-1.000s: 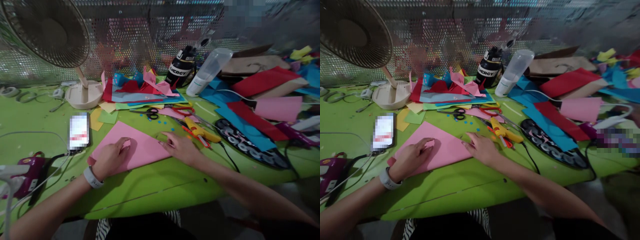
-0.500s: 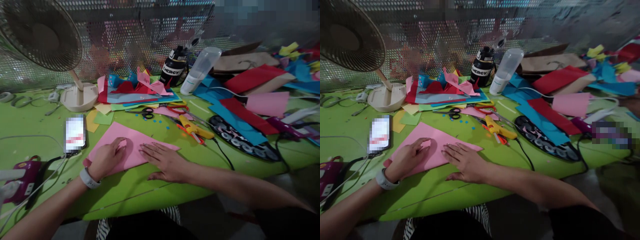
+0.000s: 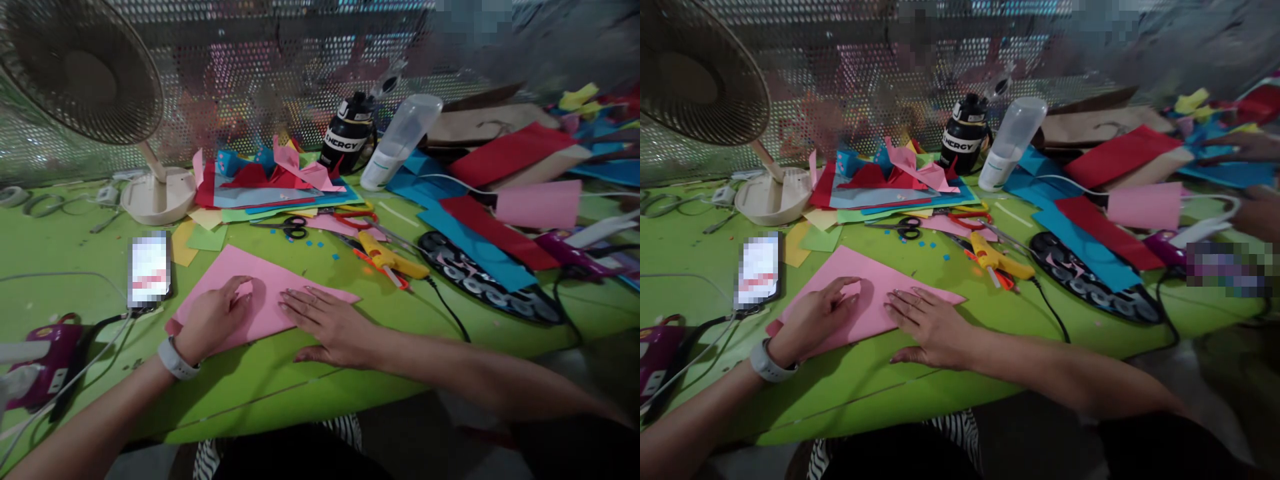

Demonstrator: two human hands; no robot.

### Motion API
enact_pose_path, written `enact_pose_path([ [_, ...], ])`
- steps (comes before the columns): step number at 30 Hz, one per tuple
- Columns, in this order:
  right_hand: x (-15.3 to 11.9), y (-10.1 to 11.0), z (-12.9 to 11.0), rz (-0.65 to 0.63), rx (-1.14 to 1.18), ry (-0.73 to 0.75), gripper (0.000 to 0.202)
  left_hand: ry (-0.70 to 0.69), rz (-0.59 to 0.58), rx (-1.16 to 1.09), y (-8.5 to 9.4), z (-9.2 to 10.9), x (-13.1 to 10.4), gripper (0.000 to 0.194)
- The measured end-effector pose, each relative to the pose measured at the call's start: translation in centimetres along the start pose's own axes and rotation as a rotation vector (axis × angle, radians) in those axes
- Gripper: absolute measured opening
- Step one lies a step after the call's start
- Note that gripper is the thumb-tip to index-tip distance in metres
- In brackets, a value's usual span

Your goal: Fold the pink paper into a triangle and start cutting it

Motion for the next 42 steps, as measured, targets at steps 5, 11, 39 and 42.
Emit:
enact_pose_path([
  [5,-0.1,-0.1,0.0,0.016,0.007,0.003,0.079,0.005,0.002,-0.016,0.0,-0.1,0.1,0.042],
  [11,-0.1,-0.2,0.1,0.015,0.008,-0.001,0.077,-0.014,0.022,0.063,0.1,0.3,-0.2,0.041],
  [39,0.1,-0.6,0.3,-0.107,0.082,-0.040,0.082,-0.544,-0.102,0.244,-6.1,8.3,-5.7,0.101],
  [42,-0.6,-0.7,0.7,-0.164,0.112,-0.073,0.091,-0.542,-0.129,0.240,-5.9,8.3,-5.8,0.103],
])
Point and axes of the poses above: each hand's wrist, its own x-axis towards the middle knuckle, its own y-axis out of the back of the hand, z = x × y, the point moved 10 cm from there along x, towards the middle knuckle, and after that the axes turned 3 degrees about -z, right-handed, at the moved point
